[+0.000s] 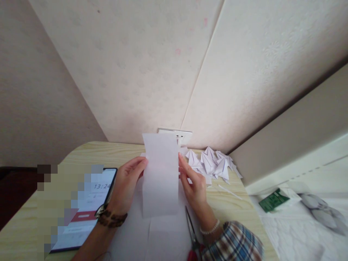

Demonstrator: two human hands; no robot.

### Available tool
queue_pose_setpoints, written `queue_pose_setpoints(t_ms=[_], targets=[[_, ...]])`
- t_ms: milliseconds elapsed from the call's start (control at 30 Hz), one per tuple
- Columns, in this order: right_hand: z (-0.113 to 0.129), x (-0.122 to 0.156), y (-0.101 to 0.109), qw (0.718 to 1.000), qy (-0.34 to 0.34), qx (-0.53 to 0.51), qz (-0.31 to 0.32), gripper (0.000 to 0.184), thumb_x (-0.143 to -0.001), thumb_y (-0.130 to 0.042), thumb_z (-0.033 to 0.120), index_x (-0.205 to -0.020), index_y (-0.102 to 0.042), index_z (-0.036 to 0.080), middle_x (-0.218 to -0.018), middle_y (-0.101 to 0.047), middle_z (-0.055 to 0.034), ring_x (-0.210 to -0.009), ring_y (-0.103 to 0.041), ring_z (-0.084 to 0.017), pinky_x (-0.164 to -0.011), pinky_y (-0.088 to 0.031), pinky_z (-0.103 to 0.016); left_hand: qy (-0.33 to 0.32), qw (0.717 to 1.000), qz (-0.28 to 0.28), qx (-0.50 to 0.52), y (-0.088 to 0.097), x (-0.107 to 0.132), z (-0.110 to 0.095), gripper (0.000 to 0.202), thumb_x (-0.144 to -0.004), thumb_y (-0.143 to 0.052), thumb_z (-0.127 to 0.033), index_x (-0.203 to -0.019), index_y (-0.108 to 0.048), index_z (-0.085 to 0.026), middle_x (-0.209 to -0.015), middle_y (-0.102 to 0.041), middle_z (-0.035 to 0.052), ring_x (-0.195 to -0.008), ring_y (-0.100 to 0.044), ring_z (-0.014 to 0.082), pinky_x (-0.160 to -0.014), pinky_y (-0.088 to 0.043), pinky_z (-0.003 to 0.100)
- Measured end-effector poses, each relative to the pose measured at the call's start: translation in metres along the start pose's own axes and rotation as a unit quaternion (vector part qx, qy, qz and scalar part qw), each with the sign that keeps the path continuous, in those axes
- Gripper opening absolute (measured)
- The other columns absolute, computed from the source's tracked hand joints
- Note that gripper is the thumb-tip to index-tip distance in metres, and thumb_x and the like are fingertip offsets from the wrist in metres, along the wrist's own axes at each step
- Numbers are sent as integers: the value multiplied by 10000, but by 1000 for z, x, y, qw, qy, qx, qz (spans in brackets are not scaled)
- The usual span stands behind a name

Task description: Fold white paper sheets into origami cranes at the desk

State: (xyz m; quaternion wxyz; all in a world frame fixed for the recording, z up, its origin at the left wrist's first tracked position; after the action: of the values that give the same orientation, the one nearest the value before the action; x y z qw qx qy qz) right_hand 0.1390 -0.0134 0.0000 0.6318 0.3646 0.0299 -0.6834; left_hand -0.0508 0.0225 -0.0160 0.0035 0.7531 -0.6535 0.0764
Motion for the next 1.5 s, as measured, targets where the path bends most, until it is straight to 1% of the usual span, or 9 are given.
queue_pose_setpoints(t_ms=[200, 300, 400, 533, 700, 967, 1233, 1367, 1500], targets=[[-9, -1, 1, 983, -162, -81, -42, 403, -946, -462, 285, -1338, -554, 261, -1324, -628, -36, -993, -693, -203, -783, -583, -310, 16, 997, 47, -65, -6, 1, -1, 222, -667, -737, -389, -742, -726, -181, -651, -670, -7, -659, -589, 170, -589, -443, 235], [-15, 0, 1, 967, -200, -138, -75, 515, -948, -469, 341, -1450, -397, 250, -1319, -633, -57, -1013, -678, -200, -791, -572, -310, 14, 991, 98, -92, -15, 3, -4, 227, -674, -715, -402, -720, -733, -180, -639, -676, 3, -620, -582, 170, -552, -437, 243], [-17, 0, -1, 972, -178, -139, -63, 616, -946, -481, 294, -1511, -240, 244, -1296, -650, -68, -1059, -673, -187, -886, -552, -326, 38, 989, 116, -82, -19, 5, -4, 219, -650, -725, -397, -694, -733, -183, -637, -689, 8, -612, -600, 175, -554, -465, 250], [-10, -2, -1, 997, -71, -14, -32, 539, -931, -423, 137, -1455, -385, 256, -1441, -514, -34, -1307, -516, -188, -1078, -442, -343, 79, 989, 118, -48, -21, 6, 0, 205, -628, -738, -384, -671, -727, -183, -647, -712, 16, -597, -629, 178, -573, -504, 267], [0, -3, -4, 996, 47, 57, 46, 744, -843, -347, -53, -1472, -281, 338, -1540, -316, 42, -1400, -363, -142, -1145, -374, -331, 112, 987, 112, -19, -23, 8, 3, 205, -591, -766, -346, -707, -724, -183, -661, -734, 20, -589, -659, 188, -566, -527, 280], [6, -1, -10, 981, 66, 123, 132, 806, -815, -382, -76, -1457, -264, 396, -1573, -227, 51, -1397, -376, -166, -1126, -393, -334, 117, 985, 127, 2, -25, 10, 1, 285, -644, -742, -391, -819, -749, -167, -755, -768, 49, -660, -697, 212, -638, -543, 303], [7, -1, -15, 969, 85, 178, 149, 718, -852, -407, -19, -1469, -312, 335, -1575, -259, -23, -1378, -419, -203, -1078, -455, -361, 138, 980, 145, 13, -27, 11, 4, 341, -634, -766, -362, -890, -735, -139, -815, -780, 66, -750, -720, 236, -659, -554, 297], [8, -1, -16, 972, 78, 144, 166, 674, -831, -406, 0, -1448, -396, 273, -1573, -271, -54, -1392, -399, -216, -1098, -425, -391, 117, 981, 156, -22, -25, 9, 5, 316, -648, -746, -349, -886, -724, -143, -845, -780, 70, -852, -717, 253, -654, -546, 282], [7, -3, -10, 991, 24, 48, 125, 536, -870, -431, 101, -1386, -502, 228, -1514, -404, -87, -1369, -437, -223, -1123, -375, -427, 89, 982, 147, -78, -23, 6, 7, 257, -640, -737, -347, -813, -709, -160, -765, -769, 47, -761, -710, 238, -637, -540, 292]])
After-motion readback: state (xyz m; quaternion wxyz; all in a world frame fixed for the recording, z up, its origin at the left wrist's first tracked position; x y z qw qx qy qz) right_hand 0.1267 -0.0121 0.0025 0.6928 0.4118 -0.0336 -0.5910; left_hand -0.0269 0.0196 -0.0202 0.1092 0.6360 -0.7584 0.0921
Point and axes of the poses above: each hand's wrist, its own x-axis away from the middle knuckle, its own y-axis out of the back of the hand, z = x × y, the point moved 5 cm from there along -x, towards the middle knuckle
